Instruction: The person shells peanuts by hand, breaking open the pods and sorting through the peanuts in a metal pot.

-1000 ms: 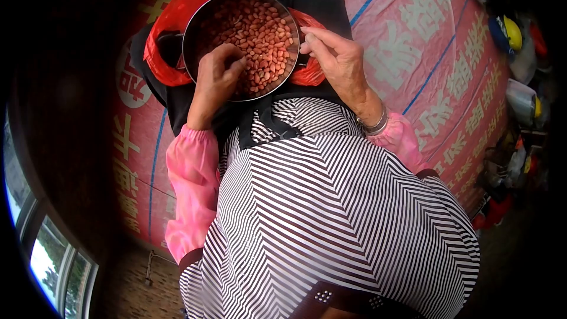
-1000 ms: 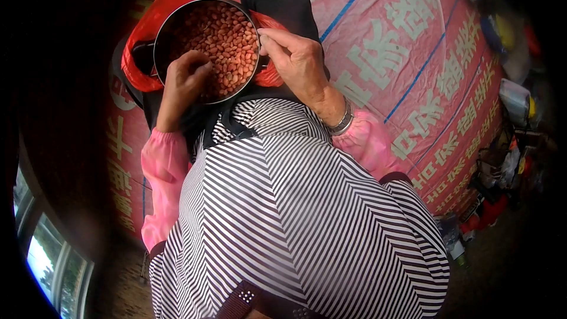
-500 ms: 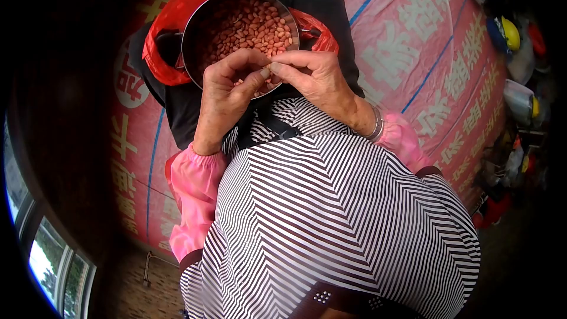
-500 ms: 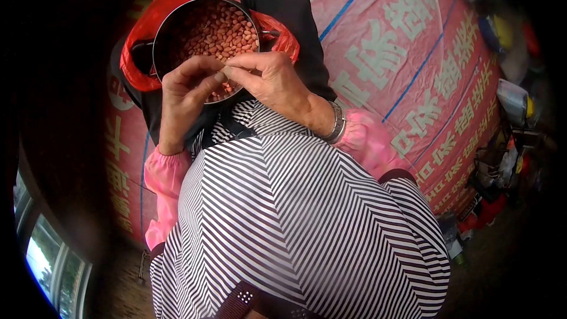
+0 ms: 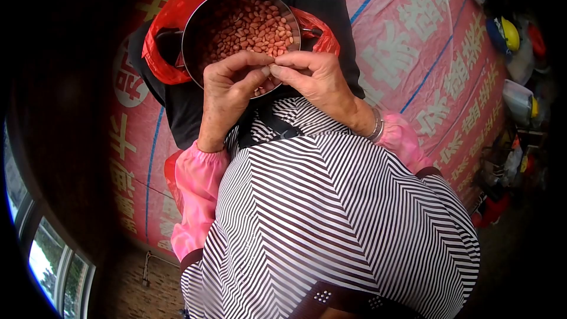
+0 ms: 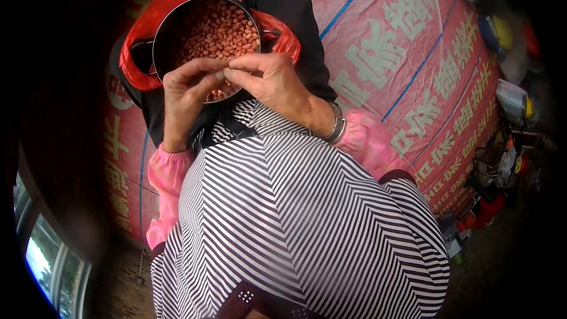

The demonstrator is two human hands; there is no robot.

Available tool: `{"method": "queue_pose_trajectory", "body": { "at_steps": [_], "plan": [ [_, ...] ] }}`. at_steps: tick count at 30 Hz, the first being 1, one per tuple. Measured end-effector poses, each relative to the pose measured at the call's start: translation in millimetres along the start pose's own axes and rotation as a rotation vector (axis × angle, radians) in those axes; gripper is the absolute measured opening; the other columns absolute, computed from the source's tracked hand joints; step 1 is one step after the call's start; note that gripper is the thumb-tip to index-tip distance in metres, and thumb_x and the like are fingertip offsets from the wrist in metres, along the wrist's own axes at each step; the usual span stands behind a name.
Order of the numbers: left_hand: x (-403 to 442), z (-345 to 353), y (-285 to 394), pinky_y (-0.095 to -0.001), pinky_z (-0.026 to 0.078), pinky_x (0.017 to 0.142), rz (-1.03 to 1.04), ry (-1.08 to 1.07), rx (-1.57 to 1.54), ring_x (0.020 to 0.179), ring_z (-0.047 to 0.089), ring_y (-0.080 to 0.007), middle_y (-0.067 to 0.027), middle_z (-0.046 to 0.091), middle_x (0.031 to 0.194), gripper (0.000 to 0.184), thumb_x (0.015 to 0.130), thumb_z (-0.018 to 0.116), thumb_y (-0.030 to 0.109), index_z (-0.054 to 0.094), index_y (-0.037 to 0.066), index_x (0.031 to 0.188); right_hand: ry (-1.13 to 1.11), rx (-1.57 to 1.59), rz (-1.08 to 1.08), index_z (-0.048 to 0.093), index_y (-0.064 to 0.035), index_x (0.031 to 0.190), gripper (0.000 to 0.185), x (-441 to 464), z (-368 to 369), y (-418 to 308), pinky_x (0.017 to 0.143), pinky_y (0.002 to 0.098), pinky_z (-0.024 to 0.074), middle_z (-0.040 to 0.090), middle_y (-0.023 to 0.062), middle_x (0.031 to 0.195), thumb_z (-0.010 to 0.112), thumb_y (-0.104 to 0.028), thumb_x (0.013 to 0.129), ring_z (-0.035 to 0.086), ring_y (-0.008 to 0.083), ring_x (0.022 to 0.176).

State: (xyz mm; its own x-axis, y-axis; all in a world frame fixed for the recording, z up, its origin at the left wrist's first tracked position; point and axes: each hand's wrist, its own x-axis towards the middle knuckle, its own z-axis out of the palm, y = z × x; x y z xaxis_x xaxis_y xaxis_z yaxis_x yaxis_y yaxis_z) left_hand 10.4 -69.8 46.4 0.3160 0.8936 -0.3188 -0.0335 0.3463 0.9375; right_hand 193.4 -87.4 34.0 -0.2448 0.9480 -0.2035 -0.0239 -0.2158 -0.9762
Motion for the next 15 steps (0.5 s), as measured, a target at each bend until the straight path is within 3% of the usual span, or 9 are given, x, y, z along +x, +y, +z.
{"method": "queue_pose_trajectory", "body": {
  "at_steps": [4,7,15],
  "plan": [
    [1.1,-3.7,-3.5,-0.0214,0.052,0.065,0.009,-0.025,0.013,0.071,0.064,-0.0099,-0.0057,0.068,0.081,0.016,0.088,0.058,-0.006,0.068,-0.006,0.101,-0.025,0.057,0.056,0.07,0.0039,0.103,0.016,0.2,0.1,1.2,0.069,0.0201,0.0535,0.07,0.0052,0.085,0.063,-0.008,0.094,0.066,0.0089,0.076],
    [1.5,-5.5,-3.7,-0.0223,0.053,0.067,-0.063,-0.051,-0.144,0.071,0.065,-0.0107,-0.0073,0.069,0.083,0.017,0.089,0.056,-0.005,0.068,-0.008,0.101,-0.041,0.12,0.107,0.069,0.0047,0.1,0.015,0.2,-2.0,1.7,0.069,0.0209,0.0536,0.07,0.0055,0.083,0.062,-0.007,0.094,0.065,0.0085,0.075],
    [1.0,-4.1,-1.2,-0.021,0.051,0.066,-0.175,-0.018,-0.238,0.069,0.064,-0.0105,-0.0067,0.069,0.082,0.013,0.091,0.059,0.001,0.067,-0.005,0.099,-0.068,0.184,0.163,0.07,0.004,0.101,0.018,0.9,-7.7,9.2,0.068,0.0209,0.0532,0.07,0.0061,0.082,0.061,-0.011,0.095,0.065,0.0091,0.074]
  ]
}}
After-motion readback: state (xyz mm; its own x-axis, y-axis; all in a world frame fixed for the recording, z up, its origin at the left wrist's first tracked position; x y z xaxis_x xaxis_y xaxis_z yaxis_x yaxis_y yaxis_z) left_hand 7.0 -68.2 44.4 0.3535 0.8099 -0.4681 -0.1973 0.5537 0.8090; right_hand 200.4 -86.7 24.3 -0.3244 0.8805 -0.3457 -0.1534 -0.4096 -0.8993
